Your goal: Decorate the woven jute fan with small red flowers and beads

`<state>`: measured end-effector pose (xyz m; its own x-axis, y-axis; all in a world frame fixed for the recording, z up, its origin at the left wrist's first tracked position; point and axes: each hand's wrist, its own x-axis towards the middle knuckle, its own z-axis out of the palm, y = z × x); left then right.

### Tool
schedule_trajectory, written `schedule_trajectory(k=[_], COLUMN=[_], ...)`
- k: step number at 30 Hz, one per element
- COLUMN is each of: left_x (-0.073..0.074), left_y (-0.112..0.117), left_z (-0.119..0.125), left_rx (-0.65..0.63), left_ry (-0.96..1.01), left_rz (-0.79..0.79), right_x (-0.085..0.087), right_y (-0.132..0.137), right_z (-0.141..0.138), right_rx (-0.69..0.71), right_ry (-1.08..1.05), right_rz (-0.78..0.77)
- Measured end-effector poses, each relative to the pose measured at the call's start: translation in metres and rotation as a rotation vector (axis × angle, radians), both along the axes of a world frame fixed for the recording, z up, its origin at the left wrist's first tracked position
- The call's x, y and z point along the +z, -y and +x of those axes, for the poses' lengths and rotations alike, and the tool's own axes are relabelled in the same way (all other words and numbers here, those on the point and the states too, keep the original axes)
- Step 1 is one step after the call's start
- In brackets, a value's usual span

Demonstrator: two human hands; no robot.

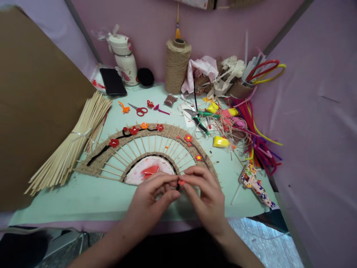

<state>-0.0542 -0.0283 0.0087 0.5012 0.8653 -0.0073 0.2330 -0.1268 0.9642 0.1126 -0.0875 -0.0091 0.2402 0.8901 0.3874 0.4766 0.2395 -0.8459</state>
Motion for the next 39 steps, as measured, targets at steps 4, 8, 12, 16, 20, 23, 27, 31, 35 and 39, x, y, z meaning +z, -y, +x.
schedule_trajectory(k=[4,8,12,16,20,23,27,31,35,39], left_x=[-0.002,-0.012,-0.015,-0.014,-0.015,-0.019,-0.021,-0.021,-0.023,-0.029], left_y=[0.001,0.005,0.010,0.009,0.007,0.006,0.002,-0.004,-0.007,-0.008], left_z=[0.022,0.032,0.044,0.062,0.078,0.086,0.094,0.099,0.101,0.100], left_rx=[-0.058,0.031,0.026,-0.027,0.062,0.110,0.081,0.043,0.081,0.077], left_ry=[0.177,0.320,0.441,0.509,0.622,0.715,0.864,0.979,1.031,1.051], left_rz=[-0.509,-0.763,-0.822,-0.927,-1.044,-1.121,-1.198,-1.213,-1.179,-1.200], right_x=[0.008,0.008,0.004,0.000,-0.002,-0.003,-0.003,-0.002,-0.002,-0.006], right_y=[0.013,0.018,0.022,0.026,0.027,0.025,0.023,0.024,0.024,0.023], right_z=[0.000,0.007,0.017,0.030,0.041,0.045,0.046,0.047,0.048,0.046], right_rx=[0.032,0.143,0.061,-0.078,-0.181,-0.191,-0.197,-0.206,-0.229,-0.209], right_ry=[0.255,0.203,0.132,0.132,0.136,0.149,0.166,0.170,0.165,0.166], right_rz=[0.118,0.028,0.011,0.023,0.046,0.051,0.062,0.082,0.111,0.093])
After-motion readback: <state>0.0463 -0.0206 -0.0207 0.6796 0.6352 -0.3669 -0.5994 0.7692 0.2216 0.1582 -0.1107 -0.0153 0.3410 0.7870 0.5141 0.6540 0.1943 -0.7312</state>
